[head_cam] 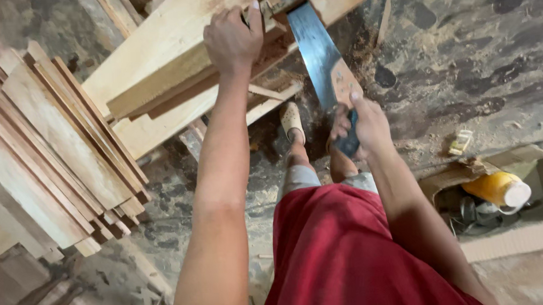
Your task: The person uses a hand saw to cut a small wooden block that is clamped to a larger plank on a workbench. They saw through the block, remove the cut piece, and then reposition the block to make another cut.
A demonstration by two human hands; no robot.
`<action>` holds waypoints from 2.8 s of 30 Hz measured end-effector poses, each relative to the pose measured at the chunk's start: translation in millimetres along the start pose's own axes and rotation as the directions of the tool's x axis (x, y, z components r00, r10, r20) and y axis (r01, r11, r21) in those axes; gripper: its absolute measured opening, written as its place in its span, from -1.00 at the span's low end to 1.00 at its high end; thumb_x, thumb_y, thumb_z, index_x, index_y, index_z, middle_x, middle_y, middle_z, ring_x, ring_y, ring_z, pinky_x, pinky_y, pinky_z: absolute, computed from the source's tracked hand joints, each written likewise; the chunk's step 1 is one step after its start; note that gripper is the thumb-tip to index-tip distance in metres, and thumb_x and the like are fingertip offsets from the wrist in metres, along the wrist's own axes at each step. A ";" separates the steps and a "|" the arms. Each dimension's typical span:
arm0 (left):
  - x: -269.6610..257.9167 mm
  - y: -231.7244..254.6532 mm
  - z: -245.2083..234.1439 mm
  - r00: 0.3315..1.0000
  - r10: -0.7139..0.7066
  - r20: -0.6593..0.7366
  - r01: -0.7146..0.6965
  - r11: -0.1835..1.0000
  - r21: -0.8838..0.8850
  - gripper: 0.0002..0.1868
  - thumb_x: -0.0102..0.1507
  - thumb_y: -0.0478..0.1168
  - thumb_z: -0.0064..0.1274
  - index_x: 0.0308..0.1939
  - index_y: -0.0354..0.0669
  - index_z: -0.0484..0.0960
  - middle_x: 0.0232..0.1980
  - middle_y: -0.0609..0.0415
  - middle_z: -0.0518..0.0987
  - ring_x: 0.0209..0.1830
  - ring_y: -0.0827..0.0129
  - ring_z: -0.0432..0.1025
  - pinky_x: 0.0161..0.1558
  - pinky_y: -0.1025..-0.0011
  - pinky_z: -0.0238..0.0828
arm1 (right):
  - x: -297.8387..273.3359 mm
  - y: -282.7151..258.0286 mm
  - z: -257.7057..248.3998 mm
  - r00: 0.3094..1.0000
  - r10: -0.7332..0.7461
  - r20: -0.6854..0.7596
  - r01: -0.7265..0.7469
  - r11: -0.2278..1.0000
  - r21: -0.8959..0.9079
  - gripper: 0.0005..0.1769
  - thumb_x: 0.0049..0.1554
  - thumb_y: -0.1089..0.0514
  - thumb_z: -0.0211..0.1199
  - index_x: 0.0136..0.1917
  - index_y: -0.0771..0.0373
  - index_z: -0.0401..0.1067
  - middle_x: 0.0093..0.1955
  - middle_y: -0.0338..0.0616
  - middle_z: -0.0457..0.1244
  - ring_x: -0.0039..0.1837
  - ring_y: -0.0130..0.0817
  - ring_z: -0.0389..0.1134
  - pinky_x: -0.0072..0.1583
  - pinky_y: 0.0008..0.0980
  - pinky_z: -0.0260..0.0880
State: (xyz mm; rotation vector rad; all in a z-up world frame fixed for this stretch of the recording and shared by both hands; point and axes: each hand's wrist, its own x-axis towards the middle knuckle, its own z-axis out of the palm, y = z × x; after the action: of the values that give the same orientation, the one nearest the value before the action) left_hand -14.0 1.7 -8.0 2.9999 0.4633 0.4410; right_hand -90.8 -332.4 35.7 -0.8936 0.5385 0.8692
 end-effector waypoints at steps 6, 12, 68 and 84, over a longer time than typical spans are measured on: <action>9.8 1.1 -6.3 0.993 -0.072 0.098 0.077 0.996 -0.042 -0.36 0.38 0.20 -0.23 -0.49 -0.18 0.71 -0.48 -0.15 0.65 -0.48 0.11 0.54 -0.25 0.08 0.44 | -69.0 -0.1 -14.1 0.993 0.063 -0.097 -0.073 0.992 -0.103 -0.68 0.33 0.00 -0.03 -0.06 0.27 0.35 -0.48 -0.23 0.05 -0.44 -0.39 0.11 -0.31 -0.27 0.27; 3.2 4.1 -3.4 0.999 -0.034 0.009 0.035 0.998 -0.045 -0.31 0.42 0.23 -0.30 -0.43 -0.18 0.71 -0.43 -0.16 0.65 -0.40 0.06 0.57 -0.21 0.06 0.45 | 32.6 -8.6 11.1 1.000 -0.006 -0.030 0.003 0.994 -0.105 -0.67 0.38 0.02 -0.01 -0.13 0.28 0.27 -0.40 -0.24 0.10 -0.39 -0.38 0.14 -0.25 -0.28 0.30; 33.2 12.0 -22.3 0.998 -0.044 -0.033 0.043 0.999 -0.032 -0.32 0.39 0.26 -0.25 -0.41 -0.16 0.75 -0.71 -0.01 0.49 -0.73 0.28 0.40 -0.33 0.05 0.52 | 5.0 40.7 -84.4 0.996 0.088 -0.018 -0.084 0.982 0.169 -0.78 0.29 0.05 0.20 -0.16 0.16 0.38 -0.37 -0.23 0.18 -0.35 -0.35 0.23 -0.31 -0.32 0.25; -3.2 1.3 0.1 0.996 -0.035 0.086 0.041 0.996 -0.077 -0.34 0.37 0.21 -0.19 -0.48 -0.24 0.71 -0.46 -0.17 0.65 -0.51 0.13 0.55 -0.26 0.07 0.47 | 31.6 10.0 6.7 0.998 -0.039 0.040 0.041 0.998 -0.042 -0.65 0.37 0.00 0.07 -0.19 0.23 0.26 -0.43 -0.23 0.11 -0.41 -0.38 0.13 -0.31 -0.34 0.20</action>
State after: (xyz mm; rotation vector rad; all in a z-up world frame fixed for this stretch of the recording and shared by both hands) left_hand -16.5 -0.5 -8.8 2.9149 0.4834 0.3207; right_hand -81.3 -310.1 12.1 -0.9214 0.4684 0.8628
